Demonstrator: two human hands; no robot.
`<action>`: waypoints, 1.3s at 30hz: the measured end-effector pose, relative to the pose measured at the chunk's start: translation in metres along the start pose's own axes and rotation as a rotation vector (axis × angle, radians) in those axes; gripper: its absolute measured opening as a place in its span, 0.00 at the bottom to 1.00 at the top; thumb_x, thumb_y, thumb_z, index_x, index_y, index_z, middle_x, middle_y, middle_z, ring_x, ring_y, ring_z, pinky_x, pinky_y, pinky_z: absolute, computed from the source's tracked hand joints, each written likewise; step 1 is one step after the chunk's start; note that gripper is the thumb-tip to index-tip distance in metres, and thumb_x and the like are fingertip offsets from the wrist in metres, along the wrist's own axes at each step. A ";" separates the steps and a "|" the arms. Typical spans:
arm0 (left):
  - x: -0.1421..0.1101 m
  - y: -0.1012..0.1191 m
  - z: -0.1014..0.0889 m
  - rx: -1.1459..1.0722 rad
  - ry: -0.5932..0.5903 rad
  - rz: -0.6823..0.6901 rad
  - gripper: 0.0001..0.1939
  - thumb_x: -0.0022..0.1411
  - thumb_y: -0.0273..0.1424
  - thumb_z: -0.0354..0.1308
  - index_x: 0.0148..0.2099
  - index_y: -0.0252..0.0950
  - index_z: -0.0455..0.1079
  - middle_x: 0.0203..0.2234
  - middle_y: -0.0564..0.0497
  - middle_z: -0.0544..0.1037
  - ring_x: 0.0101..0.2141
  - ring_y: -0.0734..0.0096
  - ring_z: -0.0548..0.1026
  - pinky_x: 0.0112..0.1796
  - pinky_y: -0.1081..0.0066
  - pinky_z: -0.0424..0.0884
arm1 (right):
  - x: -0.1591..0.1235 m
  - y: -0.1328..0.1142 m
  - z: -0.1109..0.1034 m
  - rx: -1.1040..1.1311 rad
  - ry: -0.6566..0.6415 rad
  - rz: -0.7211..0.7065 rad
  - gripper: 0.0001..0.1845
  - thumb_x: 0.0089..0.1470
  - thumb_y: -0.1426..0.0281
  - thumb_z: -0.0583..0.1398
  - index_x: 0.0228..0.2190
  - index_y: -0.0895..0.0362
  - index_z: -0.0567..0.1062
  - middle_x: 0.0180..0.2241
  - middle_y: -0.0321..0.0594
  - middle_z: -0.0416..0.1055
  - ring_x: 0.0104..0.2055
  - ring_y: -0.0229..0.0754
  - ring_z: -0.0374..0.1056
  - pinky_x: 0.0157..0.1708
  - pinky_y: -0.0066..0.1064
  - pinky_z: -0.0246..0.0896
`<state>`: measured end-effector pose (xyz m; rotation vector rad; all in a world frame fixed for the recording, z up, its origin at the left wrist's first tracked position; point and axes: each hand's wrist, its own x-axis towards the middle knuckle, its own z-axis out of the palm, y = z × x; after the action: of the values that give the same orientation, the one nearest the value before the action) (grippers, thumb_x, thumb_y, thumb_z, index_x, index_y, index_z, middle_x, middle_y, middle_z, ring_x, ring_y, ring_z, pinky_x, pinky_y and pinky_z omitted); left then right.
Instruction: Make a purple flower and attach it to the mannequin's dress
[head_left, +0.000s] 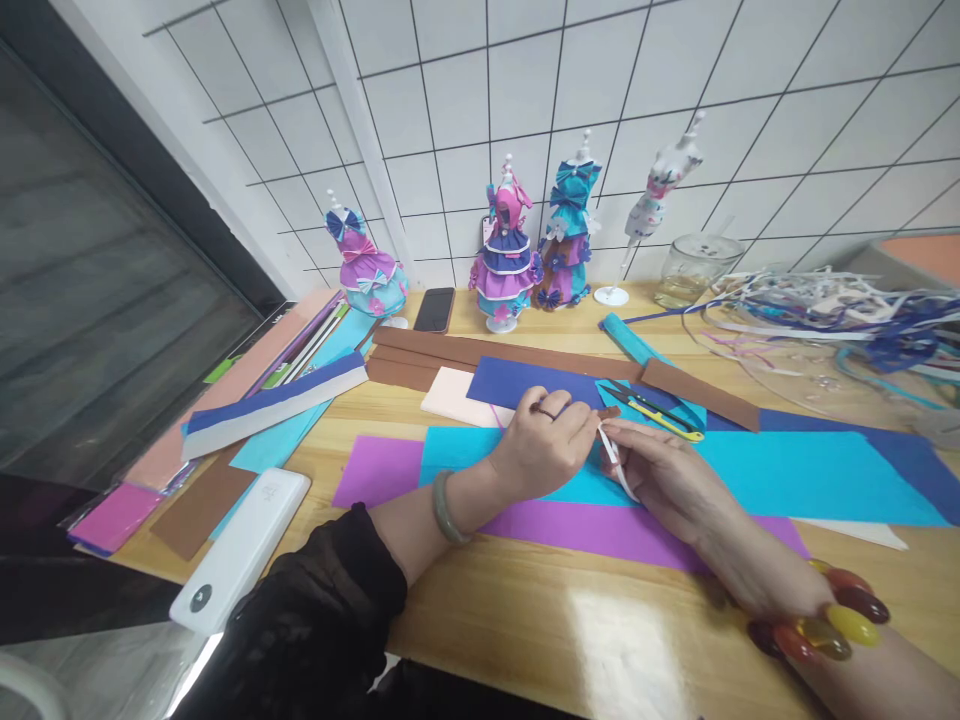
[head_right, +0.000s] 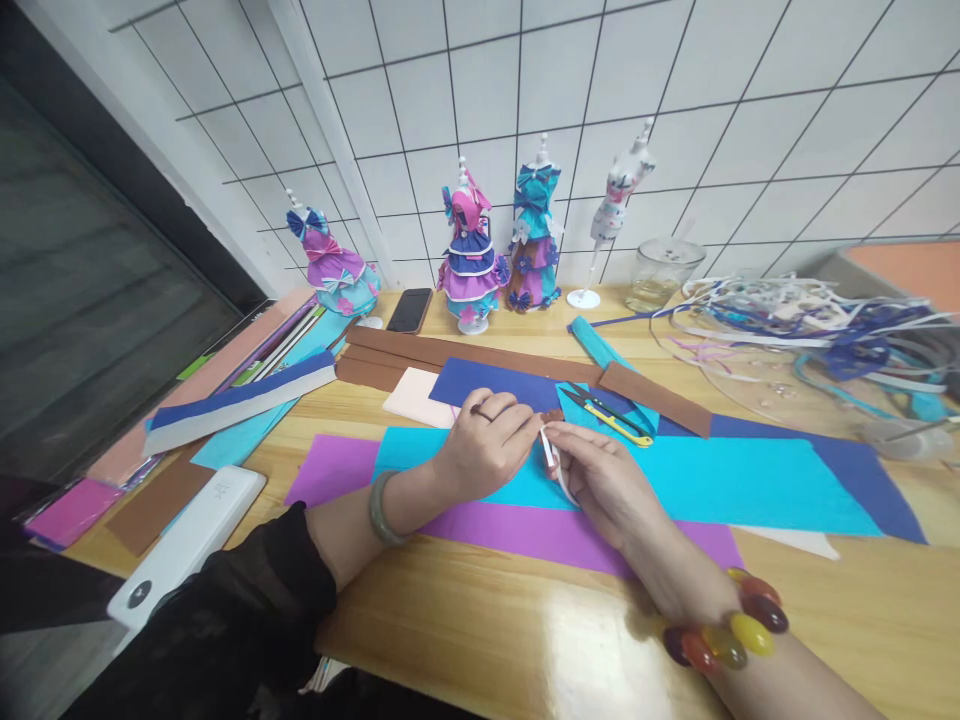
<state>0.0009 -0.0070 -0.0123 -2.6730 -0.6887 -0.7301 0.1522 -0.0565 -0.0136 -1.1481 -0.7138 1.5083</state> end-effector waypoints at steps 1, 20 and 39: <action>0.000 0.000 0.000 -0.002 0.003 0.003 0.13 0.63 0.28 0.42 0.42 0.32 0.66 0.33 0.44 0.71 0.40 0.65 0.66 0.40 0.63 0.55 | 0.000 0.000 -0.001 -0.006 0.005 0.002 0.07 0.41 0.65 0.65 0.23 0.56 0.74 0.20 0.33 0.65 0.20 0.32 0.58 0.21 0.26 0.54; 0.009 0.005 0.006 -0.942 0.179 -0.522 0.12 0.55 0.33 0.55 0.41 0.34 0.71 0.34 0.47 0.73 0.35 0.73 0.71 0.36 0.73 0.67 | -0.002 -0.003 0.001 0.021 0.035 -0.020 0.10 0.42 0.62 0.64 0.22 0.56 0.74 0.20 0.33 0.63 0.21 0.31 0.56 0.19 0.25 0.51; 0.012 0.003 -0.003 -1.191 -0.015 -0.767 0.12 0.54 0.36 0.55 0.37 0.33 0.72 0.30 0.48 0.76 0.32 0.73 0.71 0.34 0.73 0.65 | -0.004 -0.002 0.001 -0.266 0.043 -0.156 0.19 0.48 0.59 0.60 0.14 0.58 0.68 0.16 0.32 0.59 0.19 0.31 0.50 0.19 0.27 0.41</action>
<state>0.0102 -0.0063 -0.0042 -3.3399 -1.7671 -1.7494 0.1518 -0.0596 -0.0107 -1.2866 -0.9733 1.2811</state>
